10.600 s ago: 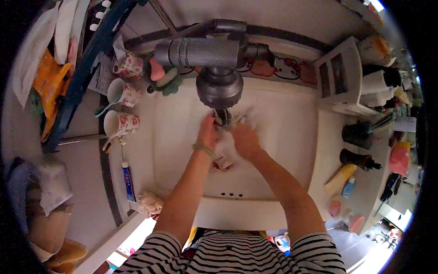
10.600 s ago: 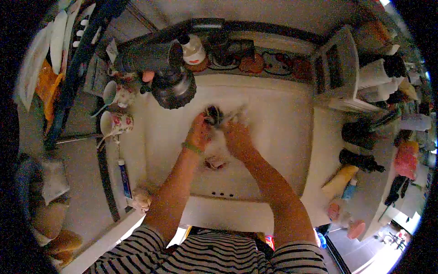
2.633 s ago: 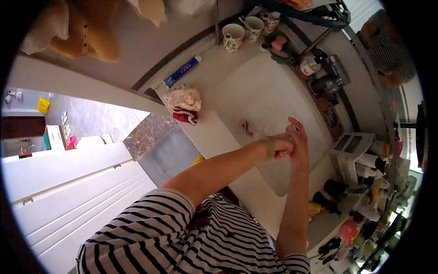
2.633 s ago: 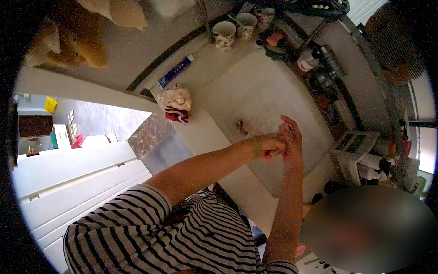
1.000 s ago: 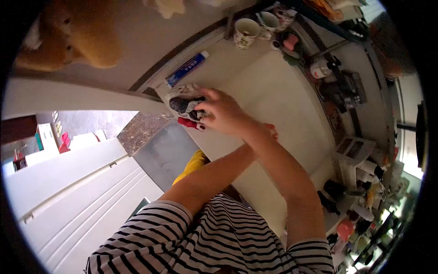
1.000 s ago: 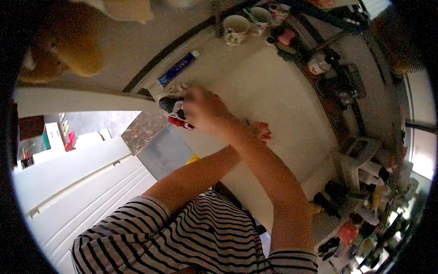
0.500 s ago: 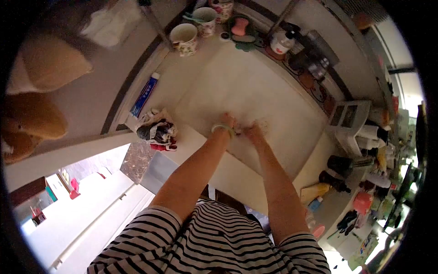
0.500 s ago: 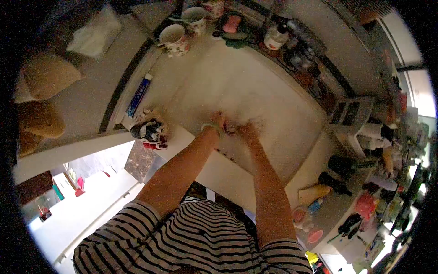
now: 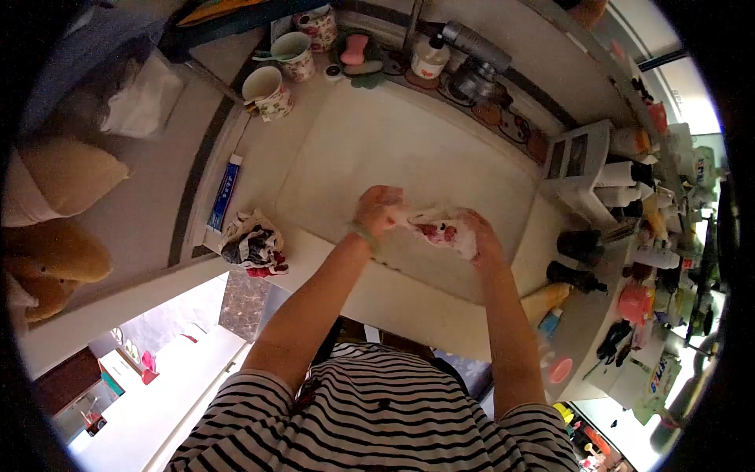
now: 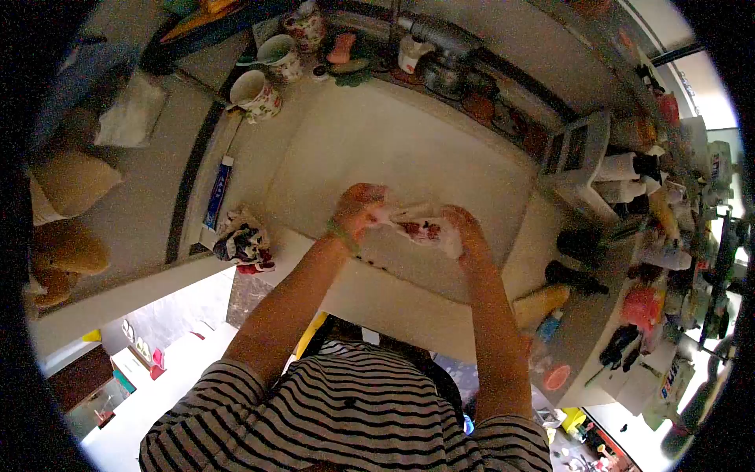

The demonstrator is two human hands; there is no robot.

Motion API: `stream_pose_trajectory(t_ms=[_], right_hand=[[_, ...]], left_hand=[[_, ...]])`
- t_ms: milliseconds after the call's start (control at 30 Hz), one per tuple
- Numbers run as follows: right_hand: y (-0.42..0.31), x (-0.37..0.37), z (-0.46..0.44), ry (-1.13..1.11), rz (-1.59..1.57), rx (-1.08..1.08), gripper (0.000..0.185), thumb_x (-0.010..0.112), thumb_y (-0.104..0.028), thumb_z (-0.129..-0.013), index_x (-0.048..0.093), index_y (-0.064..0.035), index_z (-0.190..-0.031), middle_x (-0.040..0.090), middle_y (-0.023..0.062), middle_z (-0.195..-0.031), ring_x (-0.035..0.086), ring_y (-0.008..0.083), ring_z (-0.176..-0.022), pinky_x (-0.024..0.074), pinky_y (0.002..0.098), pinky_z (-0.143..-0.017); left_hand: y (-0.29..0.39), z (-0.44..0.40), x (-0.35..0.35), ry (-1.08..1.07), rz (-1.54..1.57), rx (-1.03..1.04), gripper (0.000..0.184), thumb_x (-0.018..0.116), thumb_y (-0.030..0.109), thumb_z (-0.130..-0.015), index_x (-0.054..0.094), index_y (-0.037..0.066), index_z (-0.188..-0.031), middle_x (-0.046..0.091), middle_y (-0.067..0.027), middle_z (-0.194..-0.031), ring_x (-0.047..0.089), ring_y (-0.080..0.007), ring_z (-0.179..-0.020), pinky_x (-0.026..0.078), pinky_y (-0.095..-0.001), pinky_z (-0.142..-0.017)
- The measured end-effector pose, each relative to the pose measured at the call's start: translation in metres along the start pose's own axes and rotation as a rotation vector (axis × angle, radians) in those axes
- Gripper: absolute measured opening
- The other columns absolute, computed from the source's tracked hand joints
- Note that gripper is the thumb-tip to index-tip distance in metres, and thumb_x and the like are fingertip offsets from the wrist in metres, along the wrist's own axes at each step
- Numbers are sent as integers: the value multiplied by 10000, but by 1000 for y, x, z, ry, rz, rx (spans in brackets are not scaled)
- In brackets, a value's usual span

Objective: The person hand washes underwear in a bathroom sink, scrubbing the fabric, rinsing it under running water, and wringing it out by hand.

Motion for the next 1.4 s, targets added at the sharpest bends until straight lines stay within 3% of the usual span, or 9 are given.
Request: stream_pose_trajectory(t_ms=[167,367,567,633,767,833,1000,1233,1400], right_hand=[[25,-24,8,97,272,178,377,589,-198,-783,505,-19,-1105,547,106,-1051,543,222,-951,461,339,-796],[8,-21,8,37,760,-46,298,622,-194,-754,579,-72,-1022,584,82,-966,556,220,-849,444,337,-751],[12,-16,2,6,1028,-34,275,630,-145,-729,578,-67,-987,559,65,-1035,517,190,-944,410,331,-813],[1,4,7,-175,539,-167,266,588,-147,-746,552,-51,-991,538,37,-1016,480,175,-991,361,301,-871],[10,-16,-12,-101,462,-155,312,589,-216,-761,531,-65,-1028,522,28,-1054,469,183,-1022,366,320,-890],[-14,1,2,-49,-30,-166,379,573,-197,-771,461,-76,-1113,517,48,-1022,497,198,-954,411,332,-794],[-45,49,12,-125,-246,-189,448,564,-238,-789,405,-80,-1177,514,60,-1028,507,206,-931,441,347,-772],[-46,57,5,-198,-269,-169,621,581,-116,-735,314,-91,-1296,504,96,-1103,511,237,-977,455,347,-811],[-55,68,21,-316,-346,-206,678,575,-76,-692,298,-91,-1311,450,119,-1215,480,266,-1062,438,365,-866]], left_hand=[[-3,-4,-44,207,86,26,177,581,135,-769,559,69,-931,594,-23,-842,536,-129,-751,425,-279,-589],[-7,-7,-72,256,177,99,144,599,105,-748,577,89,-890,610,-9,-852,543,-114,-725,414,-262,-533],[33,20,-41,56,116,121,165,621,127,-748,582,113,-908,600,12,-923,527,-97,-781,400,-250,-649],[51,32,-33,53,116,129,168,618,127,-753,580,118,-916,594,18,-936,522,-94,-800,394,-253,-677],[65,33,-29,-24,125,166,203,607,113,-760,564,120,-958,577,23,-928,517,-92,-823,391,-257,-704],[62,20,-35,-11,193,196,216,602,109,-763,555,114,-974,570,22,-915,519,-97,-820,393,-258,-701],[43,17,-27,19,349,167,240,598,154,-774,540,96,-999,559,20,-888,524,-112,-814,399,-265,-697],[-66,39,78,-544,165,-345,349,547,344,-799,545,121,-1068,575,-2,-985,526,-139,-887,403,-279,-733],[-51,7,90,-489,476,-118,320,526,324,-820,543,112,-1059,575,0,-993,530,-143,-872,411,-286,-728]])
Point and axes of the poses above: each hand's wrist, its own z-axis away from the middle knuckle, its own x-axis out of the palm, y = z × x, the point moved 10 cm from there along -z, towards the middle knuckle
